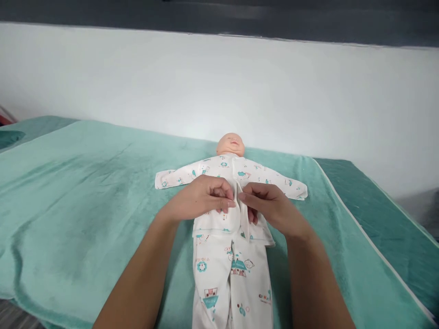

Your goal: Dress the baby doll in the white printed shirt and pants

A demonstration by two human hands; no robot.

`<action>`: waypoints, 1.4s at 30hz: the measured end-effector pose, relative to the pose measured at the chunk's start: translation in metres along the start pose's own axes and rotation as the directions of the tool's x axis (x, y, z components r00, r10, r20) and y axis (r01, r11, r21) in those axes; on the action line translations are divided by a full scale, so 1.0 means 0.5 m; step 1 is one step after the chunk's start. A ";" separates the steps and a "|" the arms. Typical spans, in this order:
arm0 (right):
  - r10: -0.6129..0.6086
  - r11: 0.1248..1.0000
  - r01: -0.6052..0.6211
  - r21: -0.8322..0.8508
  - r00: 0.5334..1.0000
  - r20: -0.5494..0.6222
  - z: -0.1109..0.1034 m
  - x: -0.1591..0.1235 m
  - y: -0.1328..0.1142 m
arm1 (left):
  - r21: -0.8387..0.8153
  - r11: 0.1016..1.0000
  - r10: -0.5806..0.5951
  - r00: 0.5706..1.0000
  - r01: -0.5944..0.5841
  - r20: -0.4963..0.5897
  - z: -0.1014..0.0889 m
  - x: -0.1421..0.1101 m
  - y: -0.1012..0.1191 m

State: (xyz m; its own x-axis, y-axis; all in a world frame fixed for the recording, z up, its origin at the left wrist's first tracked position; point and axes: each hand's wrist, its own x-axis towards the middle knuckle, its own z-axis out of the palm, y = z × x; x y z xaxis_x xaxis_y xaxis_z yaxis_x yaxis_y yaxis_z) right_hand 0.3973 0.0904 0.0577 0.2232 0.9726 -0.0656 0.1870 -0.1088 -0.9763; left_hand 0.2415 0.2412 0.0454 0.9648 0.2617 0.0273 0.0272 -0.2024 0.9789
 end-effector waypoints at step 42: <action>0.087 0.985 -0.097 0.145 0.994 0.070 0.001 0.014 0.016 | -0.212 0.976 -0.075 0.993 0.054 -0.095 0.020 0.014 -0.007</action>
State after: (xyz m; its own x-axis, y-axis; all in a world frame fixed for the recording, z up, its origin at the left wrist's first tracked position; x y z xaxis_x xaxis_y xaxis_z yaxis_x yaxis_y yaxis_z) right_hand 0.3999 0.0966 0.0492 0.1710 0.9714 -0.1647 0.0238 -0.1712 -0.9850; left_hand 0.2506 0.2340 0.0399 0.9307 0.3647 -0.0272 0.0229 0.0162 0.9996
